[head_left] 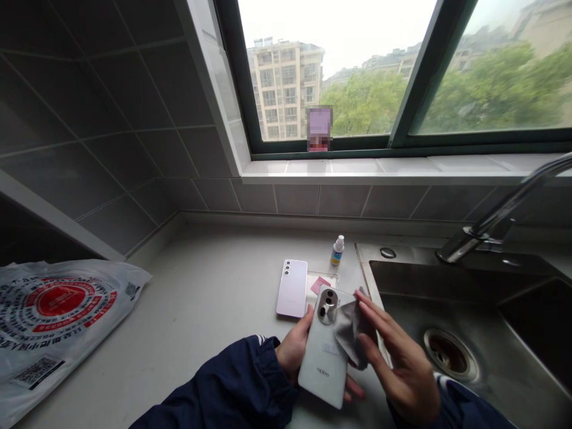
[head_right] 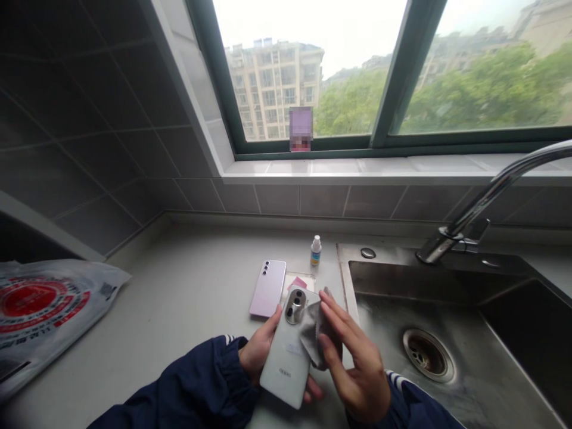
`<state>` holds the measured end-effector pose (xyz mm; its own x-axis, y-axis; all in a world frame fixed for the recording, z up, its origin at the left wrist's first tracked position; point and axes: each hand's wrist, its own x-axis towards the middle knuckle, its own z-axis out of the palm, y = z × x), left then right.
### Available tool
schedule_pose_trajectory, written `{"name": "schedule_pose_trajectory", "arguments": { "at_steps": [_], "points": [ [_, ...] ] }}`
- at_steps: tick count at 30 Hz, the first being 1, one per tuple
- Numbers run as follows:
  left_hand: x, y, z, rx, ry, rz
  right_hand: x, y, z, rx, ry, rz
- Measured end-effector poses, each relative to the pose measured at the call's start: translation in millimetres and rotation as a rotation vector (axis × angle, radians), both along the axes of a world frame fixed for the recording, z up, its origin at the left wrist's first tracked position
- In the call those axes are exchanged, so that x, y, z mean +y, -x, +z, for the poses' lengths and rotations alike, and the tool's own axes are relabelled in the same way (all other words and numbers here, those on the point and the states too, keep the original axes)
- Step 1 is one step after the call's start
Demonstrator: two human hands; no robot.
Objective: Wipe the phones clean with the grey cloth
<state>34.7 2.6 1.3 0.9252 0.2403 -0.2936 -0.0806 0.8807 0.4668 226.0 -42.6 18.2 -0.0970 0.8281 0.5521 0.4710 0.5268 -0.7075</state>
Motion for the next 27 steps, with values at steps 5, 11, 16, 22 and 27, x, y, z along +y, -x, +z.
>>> {"name": "schedule_pose_trajectory", "arguments": {
  "at_steps": [5, 11, 16, 22, 27],
  "points": [
    [3, -1, -6.4, -0.066, -0.016, -0.038, 7, -1, -18.5, -0.414, -0.062, 0.049],
    [3, -1, -15.6, -0.036, -0.007, -0.065, 12, -10, -22.3, -0.523, -0.086, -0.039],
    [2, 0, -9.5, 0.061, -0.010, -0.095, 13, -13, -21.4, -0.616, -0.110, -0.052],
    [2, 1, -8.2, 0.033, -0.056, -0.070, 15, -15, -25.2, -0.675, -0.137, -0.062],
    [4, -2, -30.1, -0.092, -0.019, -0.080, 17, -16, -27.6, -0.557, -0.100, -0.014]
  ]
}}
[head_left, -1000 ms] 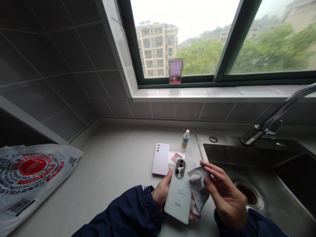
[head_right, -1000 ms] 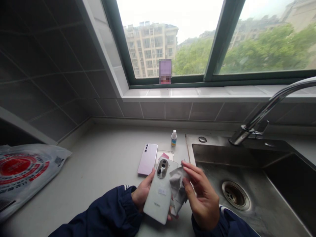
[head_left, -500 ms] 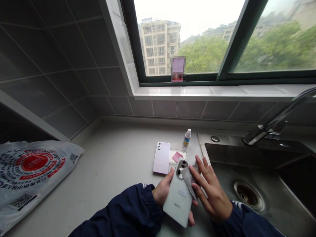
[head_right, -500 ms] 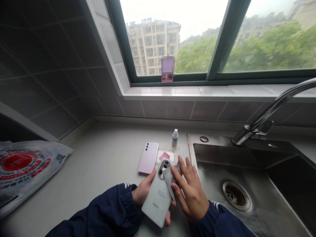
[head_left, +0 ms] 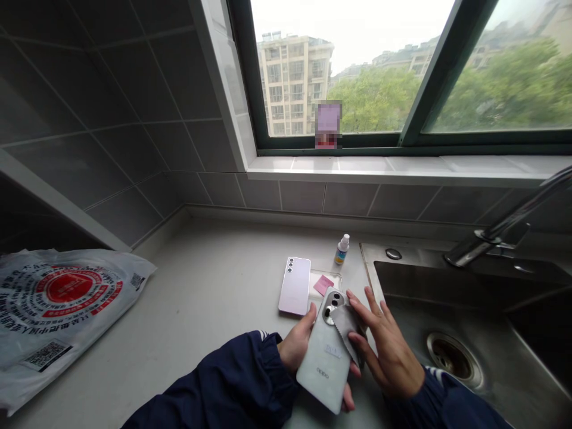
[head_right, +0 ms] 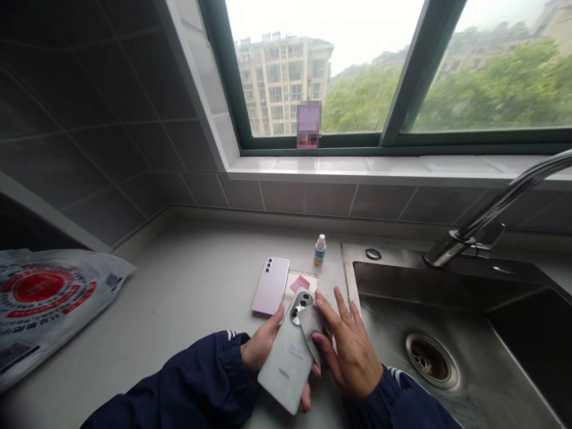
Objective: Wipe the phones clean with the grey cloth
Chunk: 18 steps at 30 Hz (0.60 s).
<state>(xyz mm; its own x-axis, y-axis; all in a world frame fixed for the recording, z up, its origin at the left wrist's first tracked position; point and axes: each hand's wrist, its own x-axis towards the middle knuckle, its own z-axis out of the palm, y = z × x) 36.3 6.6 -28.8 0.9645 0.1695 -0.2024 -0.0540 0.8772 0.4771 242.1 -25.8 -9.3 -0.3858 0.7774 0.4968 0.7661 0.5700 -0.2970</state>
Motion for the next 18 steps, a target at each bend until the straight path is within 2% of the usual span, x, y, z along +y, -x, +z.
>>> {"name": "schedule_pose_trajectory", "arguments": {
  "at_steps": [3, 7, 18],
  "points": [
    [0, -1, -9.5, -0.022, 0.034, 0.041, 0, 1, 2.0, 0.088, -0.019, 0.043],
    [0, -1, -12.6, -0.020, 0.039, 0.062, 0, 0, 5.4, 0.050, -0.038, 0.059],
    [1, -2, 3.8, 0.014, 0.038, 0.110, 3, 0, 9.5, 0.013, -0.172, 0.040]
  ]
}}
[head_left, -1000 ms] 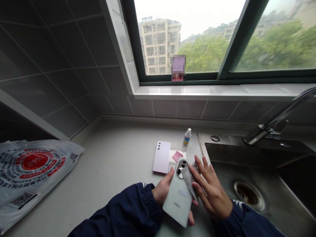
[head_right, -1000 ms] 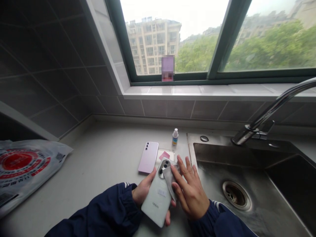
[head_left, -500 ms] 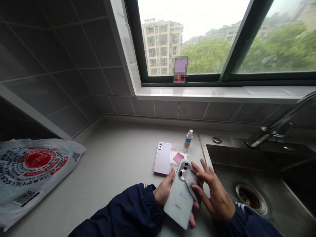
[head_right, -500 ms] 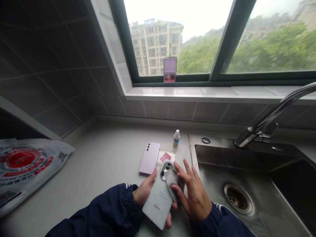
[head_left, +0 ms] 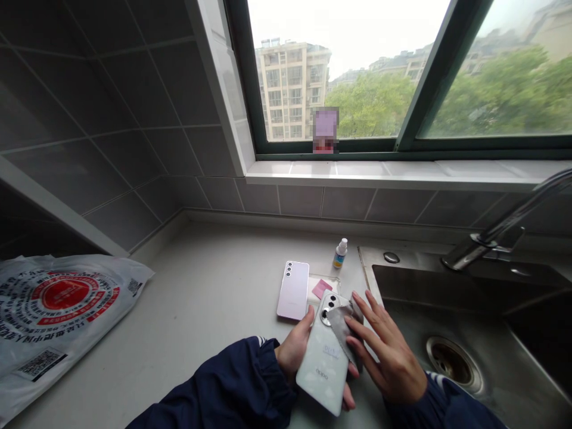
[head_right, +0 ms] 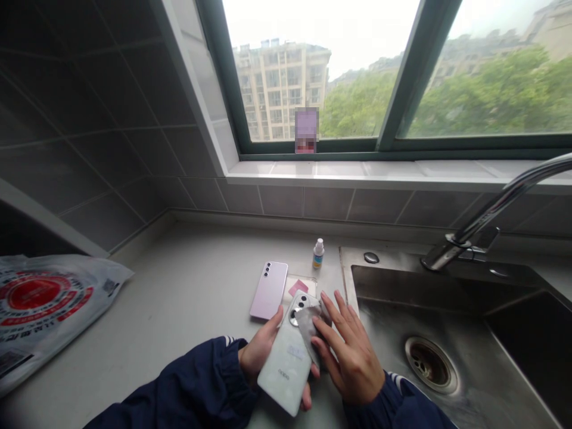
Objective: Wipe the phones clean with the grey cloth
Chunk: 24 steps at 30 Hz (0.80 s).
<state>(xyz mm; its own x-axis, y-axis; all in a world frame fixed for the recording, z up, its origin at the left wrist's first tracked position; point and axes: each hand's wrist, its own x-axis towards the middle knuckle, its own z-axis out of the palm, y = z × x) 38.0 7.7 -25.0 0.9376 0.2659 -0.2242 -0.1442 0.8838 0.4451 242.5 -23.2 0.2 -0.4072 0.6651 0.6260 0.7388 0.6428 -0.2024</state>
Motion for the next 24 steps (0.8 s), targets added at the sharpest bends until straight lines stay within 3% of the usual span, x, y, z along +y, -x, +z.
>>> {"name": "schedule_pose_trajectory", "arguments": {
  "at_steps": [11, 24],
  "points": [
    [-1.2, -0.7, 11.3, 0.093, 0.066, 0.100, -5.1, 6.6, -2.8, -0.066, 0.016, 0.012],
    [-0.4, -0.3, 9.1, -0.055, 0.045, 0.098, -5.7, 6.1, -5.9, -0.034, 0.021, 0.035]
  ]
}}
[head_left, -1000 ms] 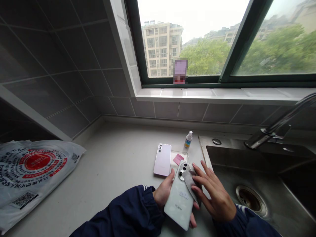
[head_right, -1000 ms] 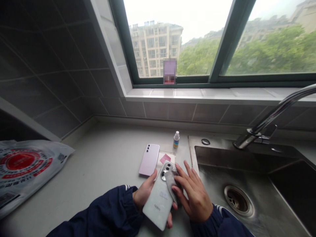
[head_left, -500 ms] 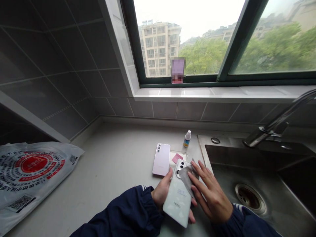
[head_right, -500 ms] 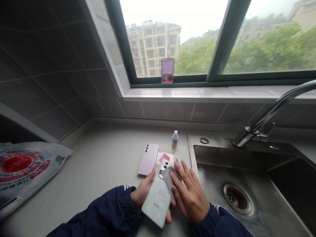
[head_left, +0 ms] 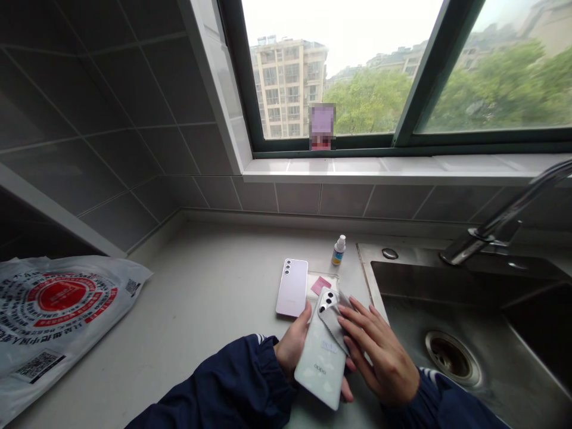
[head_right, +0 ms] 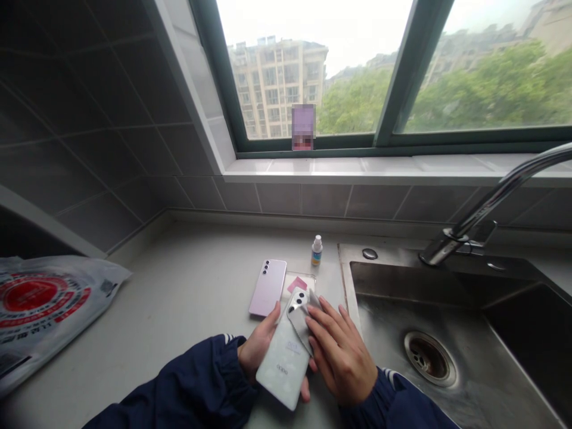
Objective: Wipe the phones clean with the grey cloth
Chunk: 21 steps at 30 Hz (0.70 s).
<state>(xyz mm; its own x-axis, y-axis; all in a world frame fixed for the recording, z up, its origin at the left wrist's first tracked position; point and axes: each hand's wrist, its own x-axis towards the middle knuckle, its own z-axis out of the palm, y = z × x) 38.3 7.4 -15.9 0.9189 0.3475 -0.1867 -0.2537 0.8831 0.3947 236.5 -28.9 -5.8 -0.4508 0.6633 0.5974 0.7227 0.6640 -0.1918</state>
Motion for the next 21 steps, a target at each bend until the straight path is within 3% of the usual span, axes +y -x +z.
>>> {"name": "schedule_pose_trajectory", "arguments": {
  "at_steps": [11, 17, 21],
  "points": [
    [0, -1, 3.7, -0.059, -0.005, 0.003, -1, 3, -1.3, -0.067, 0.039, 0.052],
    [2, -5, 2.7, -0.033, 0.020, 0.291, -12, 13, 12.4, -0.108, 0.089, 0.130],
    [2, -4, 3.4, -0.004, 0.060, 0.305, -19, 21, 18.5, -0.129, 0.096, 0.212]
  ]
}}
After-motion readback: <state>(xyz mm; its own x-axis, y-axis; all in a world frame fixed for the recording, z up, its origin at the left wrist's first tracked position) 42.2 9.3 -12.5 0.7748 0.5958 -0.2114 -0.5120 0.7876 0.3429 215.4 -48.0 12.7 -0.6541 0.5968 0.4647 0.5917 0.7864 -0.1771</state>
